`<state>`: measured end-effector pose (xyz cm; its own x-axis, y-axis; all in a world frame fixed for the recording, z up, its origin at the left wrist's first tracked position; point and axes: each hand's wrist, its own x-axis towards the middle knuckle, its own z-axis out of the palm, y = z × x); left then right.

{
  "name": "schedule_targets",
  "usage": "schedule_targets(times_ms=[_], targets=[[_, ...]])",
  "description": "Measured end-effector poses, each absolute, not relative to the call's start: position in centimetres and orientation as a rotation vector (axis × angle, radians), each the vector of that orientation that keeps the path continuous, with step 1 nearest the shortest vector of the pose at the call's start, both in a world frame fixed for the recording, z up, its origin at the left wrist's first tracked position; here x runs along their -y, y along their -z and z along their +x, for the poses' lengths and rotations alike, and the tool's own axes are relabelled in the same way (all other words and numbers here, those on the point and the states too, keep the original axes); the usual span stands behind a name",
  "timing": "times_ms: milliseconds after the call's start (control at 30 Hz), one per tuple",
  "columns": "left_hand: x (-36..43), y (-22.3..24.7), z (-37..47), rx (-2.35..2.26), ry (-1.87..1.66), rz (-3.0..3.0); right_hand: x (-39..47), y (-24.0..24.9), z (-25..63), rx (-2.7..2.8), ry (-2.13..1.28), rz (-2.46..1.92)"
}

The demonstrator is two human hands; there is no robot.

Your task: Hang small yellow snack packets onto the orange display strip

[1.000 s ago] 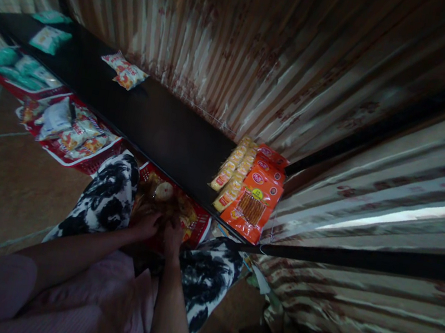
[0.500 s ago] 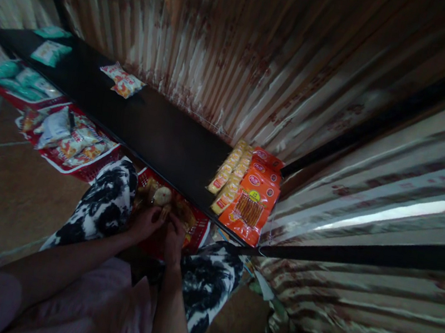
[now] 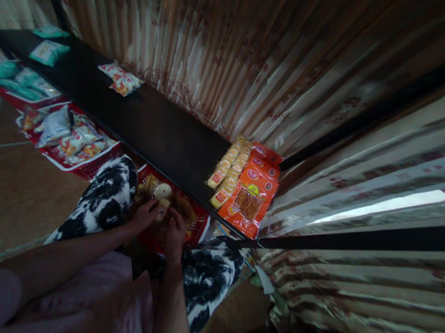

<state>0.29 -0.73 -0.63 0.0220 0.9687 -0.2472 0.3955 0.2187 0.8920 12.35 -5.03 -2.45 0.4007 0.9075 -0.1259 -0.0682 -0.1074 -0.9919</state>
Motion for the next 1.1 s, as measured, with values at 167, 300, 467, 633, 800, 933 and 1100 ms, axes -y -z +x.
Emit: schedule_targets(times_ms=[167, 300, 467, 633, 800, 933, 1100], targets=[[0.8, 0.2, 0.5, -1.518, -0.769, 1.278, 5.2, 3.0, 12.4, 0.818, -1.01, -1.377], [0.8, 0.2, 0.5, -1.522, -0.785, 1.199, 5.3, 3.0, 12.4, 0.814, -1.064, -1.346], [0.7, 0.1, 0.3, -1.556, -0.786, 1.156, 5.2, 2.4, 12.3, 0.776, -1.078, -1.367], [0.8, -0.4, 0.4, -1.5, -0.812, 1.104, 5.2, 1.9, 12.1, 0.709, -1.124, -1.345], [0.9, -1.0, 0.5, -1.475, -0.789, 1.025, 5.2, 2.0, 12.1, 0.684, -1.14, -1.326], [1.0, -0.9, 0.5, -1.471, -0.811, 1.006, 5.2, 2.3, 12.2, 0.711, -1.13, -1.341], [0.8, -0.1, 0.3, -1.461, -0.853, 0.864, 5.2, 1.8, 11.8, 0.583, -1.214, -1.276]])
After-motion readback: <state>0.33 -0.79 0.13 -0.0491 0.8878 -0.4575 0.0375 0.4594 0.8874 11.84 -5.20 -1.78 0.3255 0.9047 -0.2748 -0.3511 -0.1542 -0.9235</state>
